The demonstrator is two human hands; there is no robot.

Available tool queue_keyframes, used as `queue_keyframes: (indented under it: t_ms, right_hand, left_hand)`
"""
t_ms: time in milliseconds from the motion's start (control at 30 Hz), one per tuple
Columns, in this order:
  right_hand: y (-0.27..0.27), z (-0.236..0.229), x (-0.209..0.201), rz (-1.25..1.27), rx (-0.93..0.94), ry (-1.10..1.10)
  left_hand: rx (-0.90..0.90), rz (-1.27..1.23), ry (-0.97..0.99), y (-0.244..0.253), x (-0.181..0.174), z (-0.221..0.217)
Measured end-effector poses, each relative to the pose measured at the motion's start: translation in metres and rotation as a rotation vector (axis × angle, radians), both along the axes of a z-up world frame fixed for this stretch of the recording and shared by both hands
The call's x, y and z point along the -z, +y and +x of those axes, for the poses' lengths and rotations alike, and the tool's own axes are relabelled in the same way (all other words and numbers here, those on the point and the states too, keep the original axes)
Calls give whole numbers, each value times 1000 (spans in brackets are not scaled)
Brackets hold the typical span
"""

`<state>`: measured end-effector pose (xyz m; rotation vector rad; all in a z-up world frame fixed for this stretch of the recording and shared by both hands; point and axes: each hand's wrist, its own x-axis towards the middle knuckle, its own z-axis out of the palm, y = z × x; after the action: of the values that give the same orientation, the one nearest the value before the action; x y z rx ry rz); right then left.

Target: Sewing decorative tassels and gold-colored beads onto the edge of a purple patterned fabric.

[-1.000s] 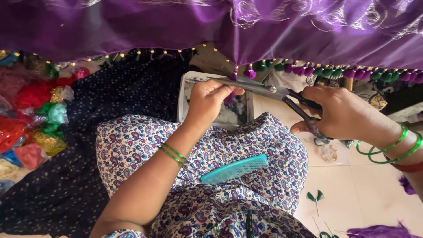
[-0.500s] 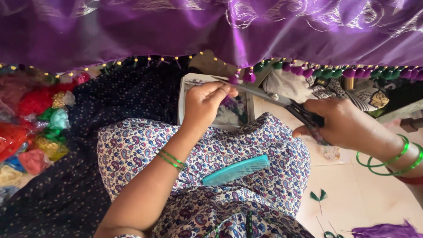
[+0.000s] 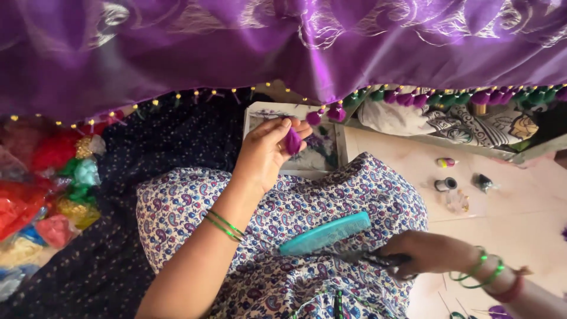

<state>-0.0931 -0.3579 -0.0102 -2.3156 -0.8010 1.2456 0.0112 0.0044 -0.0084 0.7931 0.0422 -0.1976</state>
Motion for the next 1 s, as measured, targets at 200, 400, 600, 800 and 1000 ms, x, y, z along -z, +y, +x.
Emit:
queue_keyframes:
  t_ms: [200, 400, 600, 800, 1000]
  right_hand:
    - [71, 35, 27, 289, 305, -192]
    - [155, 94, 45, 1057, 1147, 307]
    - [143, 162, 89, 970, 1275, -140]
    - [118, 185, 85, 464, 856, -1146]
    - [131, 121, 5, 520, 771, -758]
  left_hand:
    - [63, -126, 21, -31, 19, 15]
    - [52, -232, -6, -43, 50, 27]
    - [-47, -35, 38, -40, 111, 51]
    - [4, 1039, -68, -23, 92, 43]
    - [-96, 1134, -688, -27, 40, 12]
